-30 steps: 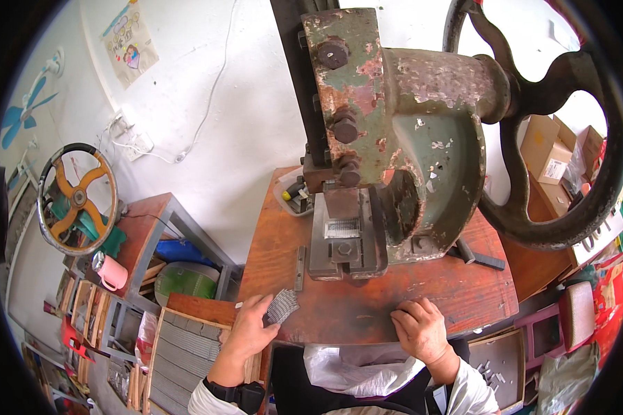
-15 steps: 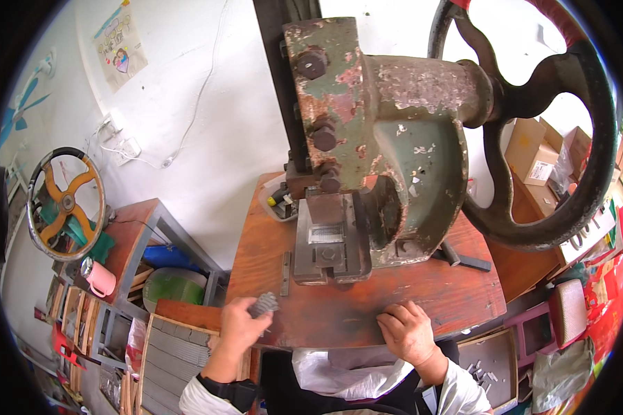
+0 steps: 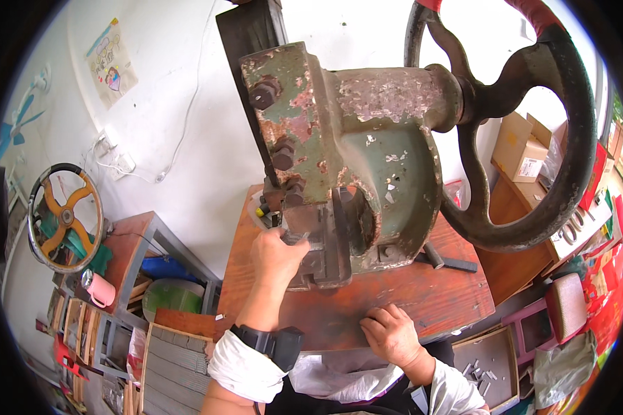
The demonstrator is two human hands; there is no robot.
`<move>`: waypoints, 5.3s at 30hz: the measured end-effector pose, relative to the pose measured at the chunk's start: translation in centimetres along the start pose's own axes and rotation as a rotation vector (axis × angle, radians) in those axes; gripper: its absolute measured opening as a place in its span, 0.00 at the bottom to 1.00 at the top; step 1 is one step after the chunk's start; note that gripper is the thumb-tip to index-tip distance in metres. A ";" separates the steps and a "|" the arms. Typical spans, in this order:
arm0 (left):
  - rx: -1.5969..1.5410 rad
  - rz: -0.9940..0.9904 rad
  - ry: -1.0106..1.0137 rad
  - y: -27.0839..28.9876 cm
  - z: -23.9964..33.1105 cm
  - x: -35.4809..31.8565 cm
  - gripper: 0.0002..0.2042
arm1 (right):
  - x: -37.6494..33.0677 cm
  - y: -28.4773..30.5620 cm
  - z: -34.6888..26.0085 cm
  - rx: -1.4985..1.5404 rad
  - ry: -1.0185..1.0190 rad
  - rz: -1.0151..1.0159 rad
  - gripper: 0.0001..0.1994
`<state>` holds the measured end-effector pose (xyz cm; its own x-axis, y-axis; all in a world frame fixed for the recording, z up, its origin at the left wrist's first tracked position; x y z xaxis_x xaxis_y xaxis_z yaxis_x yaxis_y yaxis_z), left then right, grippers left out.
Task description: Using a manual hand press to stamp or process small metal components.
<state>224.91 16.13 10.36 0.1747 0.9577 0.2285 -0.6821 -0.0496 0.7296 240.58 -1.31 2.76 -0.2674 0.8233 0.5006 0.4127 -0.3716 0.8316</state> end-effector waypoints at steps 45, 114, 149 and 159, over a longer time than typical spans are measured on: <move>-0.478 -0.260 -0.120 -0.4 -2.7 2.7 0.12 | 14.0 0.1 2.3 0.204 -0.211 0.229 0.08; -0.646 -0.025 -0.377 -2.3 -4.0 1.0 0.09 | 14.4 -0.7 2.0 0.260 -0.220 0.073 0.26; -0.634 -0.074 -0.361 -2.2 -4.2 1.1 0.12 | 14.7 -0.4 1.8 0.245 -0.124 0.031 0.15; -0.659 -0.086 -0.384 -2.4 -4.2 1.1 0.11 | 14.7 -0.5 2.0 0.355 -0.148 0.002 0.19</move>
<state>223.76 18.51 6.19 0.3988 0.7792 0.4835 -0.9161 0.3155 0.2473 238.15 11.83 9.21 -0.1481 0.8856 0.4403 0.6959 -0.2230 0.6826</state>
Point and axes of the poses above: each hand's wrist, its own x-axis towards the middle knuckle, its own y-axis out of the back of the hand, z = x × y, the point moved 3 cm from there along x, towards the middle knuckle, and after that the axes turned 11 degrees about -z, right-handed, at the moved point
